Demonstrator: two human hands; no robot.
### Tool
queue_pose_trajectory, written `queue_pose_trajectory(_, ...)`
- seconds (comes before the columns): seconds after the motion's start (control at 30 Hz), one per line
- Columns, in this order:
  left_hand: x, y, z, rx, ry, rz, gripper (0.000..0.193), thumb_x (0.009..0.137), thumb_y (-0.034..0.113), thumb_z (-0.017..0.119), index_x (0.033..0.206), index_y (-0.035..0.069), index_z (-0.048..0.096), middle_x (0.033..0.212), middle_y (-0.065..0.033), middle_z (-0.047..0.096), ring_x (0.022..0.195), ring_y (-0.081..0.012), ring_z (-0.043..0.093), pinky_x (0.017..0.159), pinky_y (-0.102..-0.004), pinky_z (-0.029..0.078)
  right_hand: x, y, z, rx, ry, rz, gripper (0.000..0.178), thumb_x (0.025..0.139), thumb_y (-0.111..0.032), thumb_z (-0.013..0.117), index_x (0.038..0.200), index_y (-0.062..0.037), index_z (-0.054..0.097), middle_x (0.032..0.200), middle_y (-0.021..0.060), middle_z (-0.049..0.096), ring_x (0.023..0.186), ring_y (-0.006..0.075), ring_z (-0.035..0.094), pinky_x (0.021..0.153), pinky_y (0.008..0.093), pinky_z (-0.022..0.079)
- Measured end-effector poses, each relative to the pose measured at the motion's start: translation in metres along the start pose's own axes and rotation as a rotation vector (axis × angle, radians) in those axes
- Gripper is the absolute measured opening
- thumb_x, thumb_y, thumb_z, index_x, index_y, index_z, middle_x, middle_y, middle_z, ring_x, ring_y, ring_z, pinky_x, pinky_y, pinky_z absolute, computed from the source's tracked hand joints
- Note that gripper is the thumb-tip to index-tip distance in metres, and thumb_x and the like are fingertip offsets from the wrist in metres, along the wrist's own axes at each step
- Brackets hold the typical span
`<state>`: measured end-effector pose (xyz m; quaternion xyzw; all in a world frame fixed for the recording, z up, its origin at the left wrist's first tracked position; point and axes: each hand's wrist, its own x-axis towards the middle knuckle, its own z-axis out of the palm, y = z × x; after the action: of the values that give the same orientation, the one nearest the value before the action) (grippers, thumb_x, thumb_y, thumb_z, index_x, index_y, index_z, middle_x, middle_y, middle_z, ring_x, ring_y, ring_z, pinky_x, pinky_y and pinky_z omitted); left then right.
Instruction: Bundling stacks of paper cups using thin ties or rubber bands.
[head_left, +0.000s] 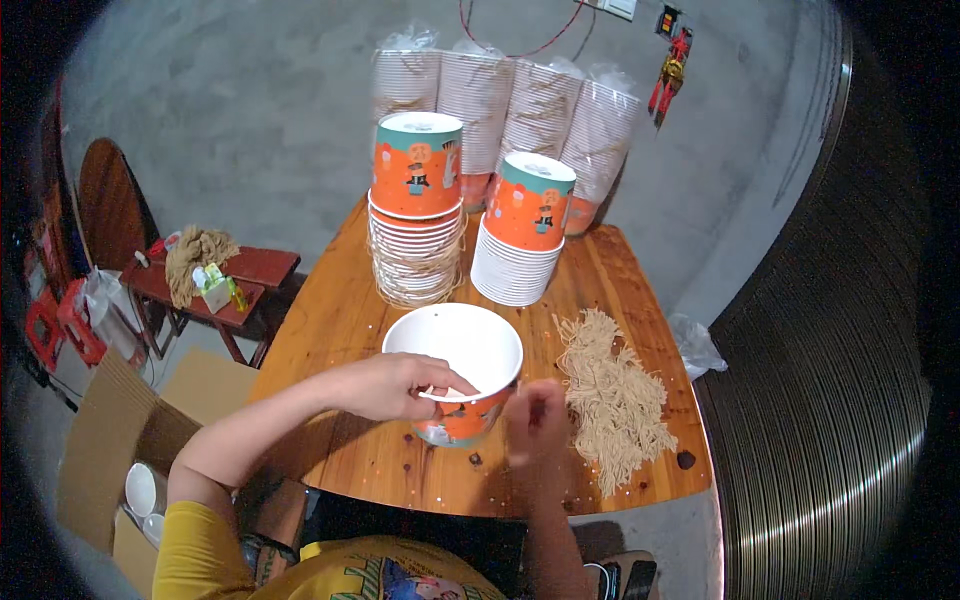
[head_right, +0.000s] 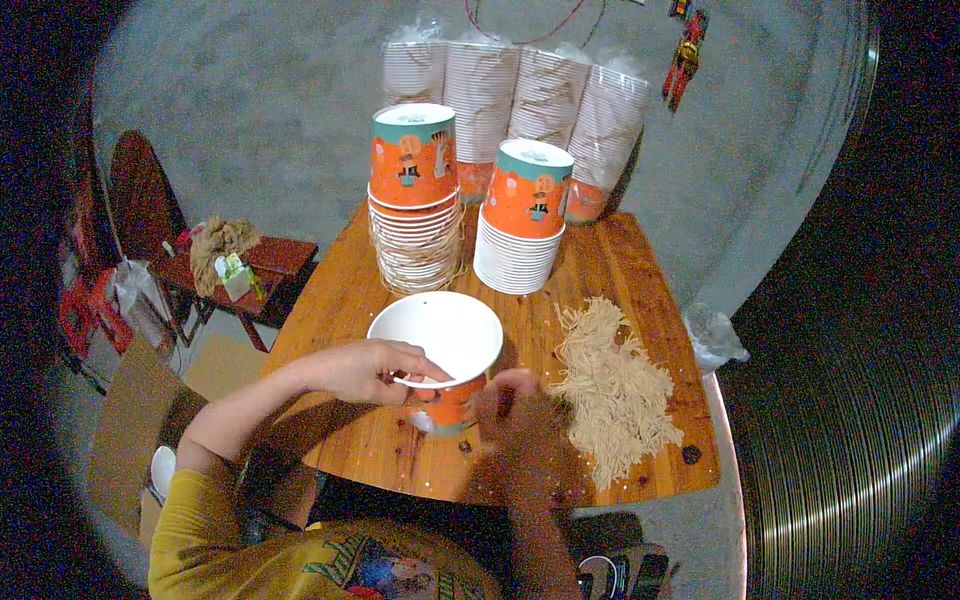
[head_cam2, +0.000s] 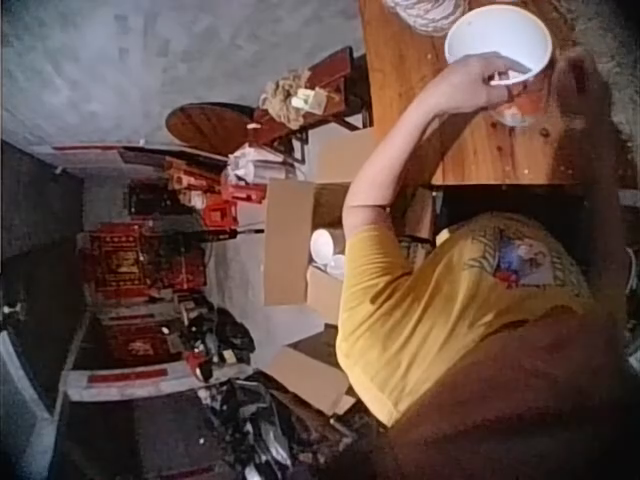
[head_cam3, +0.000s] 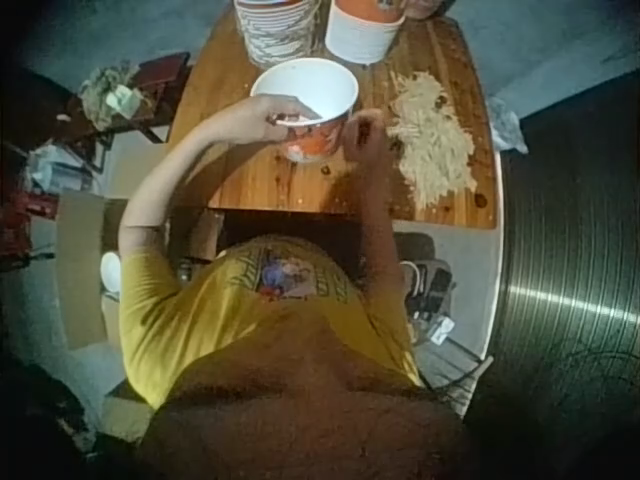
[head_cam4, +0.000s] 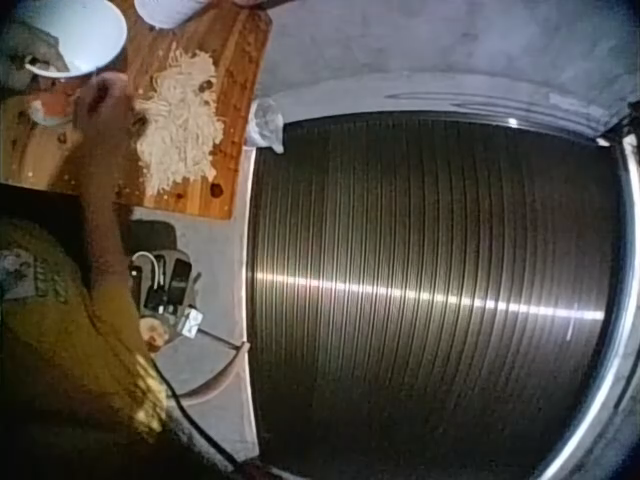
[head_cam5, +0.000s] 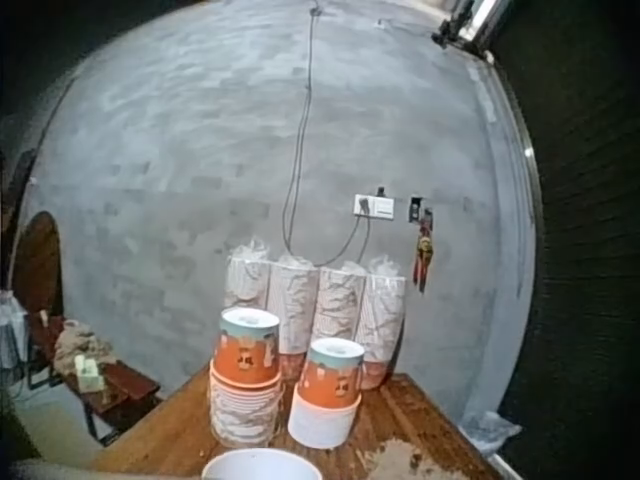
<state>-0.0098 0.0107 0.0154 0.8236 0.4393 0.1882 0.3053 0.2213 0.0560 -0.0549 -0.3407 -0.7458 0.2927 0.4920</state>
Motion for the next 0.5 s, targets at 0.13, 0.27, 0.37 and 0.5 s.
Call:
queue_pose_trajectory(0.13,0.001,-0.002,0.008,0.019,0.082,-0.013,0.045,0.080,0.009,0.060,0.125,0.011,0.055,0.104,-0.0119,0.061,0.096,-0.0263,0.059,0.085,-0.0369,0.047,-0.020,-0.037,0.013,0.000,0.105,0.020,0.006,0.085,-0.007,0.059,0.083,-0.0052,0.054,0.067,-0.0045,0.045,0.058,0.0046,0.040,0.052,0.0218,0.035)
queue_pose_trajectory(0.27,0.004,-0.001,0.012,0.136,0.091,0.005,0.043,0.078,0.008,0.060,0.121,0.011,0.058,0.099,-0.0121,0.062,0.095,-0.0288,0.058,0.084,-0.0388,0.047,-0.031,-0.025,0.020,0.184,0.050,0.259,0.008,0.084,-0.007,0.061,0.079,-0.0043,0.056,0.060,-0.0052,0.043,0.055,0.0031,0.040,0.050,0.0226,0.036)
queue_pose_trajectory(0.37,0.004,-0.001,0.016,0.168,0.102,0.023,0.043,0.078,0.008,0.060,0.120,0.011,0.059,0.097,-0.0115,0.062,0.094,-0.0286,0.058,0.083,-0.0391,0.047,-0.031,-0.029,0.019,0.072,0.040,0.241,0.005,0.083,-0.006,0.062,0.082,-0.0040,0.057,0.057,-0.0045,0.042,0.054,0.0025,0.040,0.049,0.0230,0.036)
queue_pose_trajectory(0.5,0.004,0.004,0.017,0.178,0.085,-0.013,0.042,0.078,0.010,0.062,0.120,0.012,0.059,0.096,-0.0101,0.062,0.093,-0.0275,0.058,0.083,-0.0385,0.047,-0.035,-0.024,0.023,0.062,0.047,0.215,0.005,0.083,-0.004,0.062,0.083,-0.0041,0.057,0.055,-0.0040,0.041,0.051,0.0023,0.039,0.046,0.0227,0.035)
